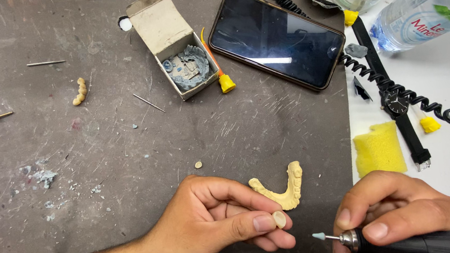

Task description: The person uses a rotary grinding tool to adjust an acrylic tooth and the denture base, then presses and seats the tooth into the denture arch, repeatedly checking the fit by hand and repositioning the denture on the bench.

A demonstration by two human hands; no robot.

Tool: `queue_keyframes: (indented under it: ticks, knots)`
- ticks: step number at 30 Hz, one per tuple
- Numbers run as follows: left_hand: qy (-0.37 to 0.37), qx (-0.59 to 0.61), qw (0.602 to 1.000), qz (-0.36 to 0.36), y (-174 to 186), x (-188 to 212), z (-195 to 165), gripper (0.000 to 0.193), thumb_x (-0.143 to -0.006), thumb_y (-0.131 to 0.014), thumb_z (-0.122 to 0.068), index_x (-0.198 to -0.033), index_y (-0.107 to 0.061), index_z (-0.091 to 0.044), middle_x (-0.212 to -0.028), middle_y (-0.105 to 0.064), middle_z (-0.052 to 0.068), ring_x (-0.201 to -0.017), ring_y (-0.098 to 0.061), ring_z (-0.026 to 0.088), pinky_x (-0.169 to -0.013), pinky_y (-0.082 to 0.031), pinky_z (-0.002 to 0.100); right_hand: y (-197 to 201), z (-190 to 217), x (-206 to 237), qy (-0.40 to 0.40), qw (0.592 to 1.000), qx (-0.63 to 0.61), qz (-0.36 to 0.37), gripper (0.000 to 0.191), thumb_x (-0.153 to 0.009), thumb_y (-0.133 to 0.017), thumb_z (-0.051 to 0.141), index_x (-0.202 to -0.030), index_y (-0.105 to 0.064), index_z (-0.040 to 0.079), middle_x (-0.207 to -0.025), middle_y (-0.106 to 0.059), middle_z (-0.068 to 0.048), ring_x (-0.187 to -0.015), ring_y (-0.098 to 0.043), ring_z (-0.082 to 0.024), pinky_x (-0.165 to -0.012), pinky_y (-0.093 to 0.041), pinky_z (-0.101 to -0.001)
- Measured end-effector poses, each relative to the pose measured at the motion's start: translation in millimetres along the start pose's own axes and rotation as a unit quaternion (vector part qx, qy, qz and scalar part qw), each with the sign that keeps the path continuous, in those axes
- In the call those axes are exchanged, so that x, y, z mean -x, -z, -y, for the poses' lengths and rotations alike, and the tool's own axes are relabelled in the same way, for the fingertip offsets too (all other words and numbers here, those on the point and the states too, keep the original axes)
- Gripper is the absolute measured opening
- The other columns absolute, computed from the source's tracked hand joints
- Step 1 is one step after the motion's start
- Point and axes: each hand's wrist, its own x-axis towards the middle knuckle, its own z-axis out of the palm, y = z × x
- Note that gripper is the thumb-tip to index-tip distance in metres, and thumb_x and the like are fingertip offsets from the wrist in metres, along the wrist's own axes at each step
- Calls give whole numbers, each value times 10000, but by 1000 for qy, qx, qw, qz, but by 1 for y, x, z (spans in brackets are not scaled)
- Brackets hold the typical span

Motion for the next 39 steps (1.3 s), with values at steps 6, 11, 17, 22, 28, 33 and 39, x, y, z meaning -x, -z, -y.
queue_keyframes:
  ticks: [6, 11, 17, 22, 28, 33, 39]
  knots:
    - [-6, -15, 1000, 25, 2, 2, 0, 246, -997, -675, -59, -1171, -694, 115, -1109, -761, 218, -1005, -775, 280, -869, -646, 353, -8, -2, -8, 11, 1000, -27, 7, 82, -954, -692, 4, -1035, -696, -6, -1034, -648, -265, -861, -781, -345, -716, -724, -418]
    - [-15, -19, 998, 54, 2, 4, 0, 242, -1014, -662, -26, -1223, -707, 88, -1152, -741, 208, -1033, -759, 259, -922, -626, 344, -11, 1, -9, 5, 1000, -3, 5, 53, -957, -689, 10, -1008, -699, -3, -1020, -673, -243, -871, -743, -324, -728, -690, -412]
    - [-33, -41, 995, 85, 3, 4, -2, 194, -1026, -647, 31, -1202, -716, 75, -1265, -703, 247, -1115, -743, 268, -995, -618, 363, -9, 6, -9, 3, 998, 47, 31, 86, -940, -675, -8, -1020, -707, -5, -1019, -687, -220, -858, -764, -273, -744, -683, -367]
    - [-30, -6, 995, 97, 2, 3, -3, 181, -1020, -623, 69, -1186, -694, 76, -1303, -685, 232, -1169, -729, 278, -1071, -599, 386, -9, 6, -7, -8, 997, 66, 29, 107, -922, -683, -26, -1019, -710, 11, -1035, -698, -219, -870, -817, -238, -762, -684, -339]
    - [-11, 18, 996, 84, 1, 3, -2, 168, -997, -626, 81, -1155, -680, 75, -1282, -693, 231, -1159, -726, 273, -1070, -593, 379, -7, 5, -6, -16, 997, 75, 29, 110, -923, -684, -19, -1022, -713, 19, -1035, -700, -221, -874, -819, -231, -754, -683, -329]
    - [-36, 5, 995, 88, 2, 3, 0, 156, -1007, -649, 83, -1159, -684, 84, -1273, -702, 241, -1138, -727, 257, -1058, -599, 373, -5, 3, -7, -14, 997, 64, 37, 125, -925, -688, -27, -1040, -717, 12, -1048, -702, -246, -886, -797, -264, -758, -707, -351]
    - [-51, -27, 995, 76, 1, 2, -4, 202, -985, -656, 96, -1176, -719, 82, -1241, -707, 222, -1116, -737, 244, -1024, -611, 360, -6, 7, -17, 14, 992, 112, 53, 187, -897, -729, 15, -1082, -709, 40, -1060, -708, -204, -906, -782, -274, -782, -702, -369]
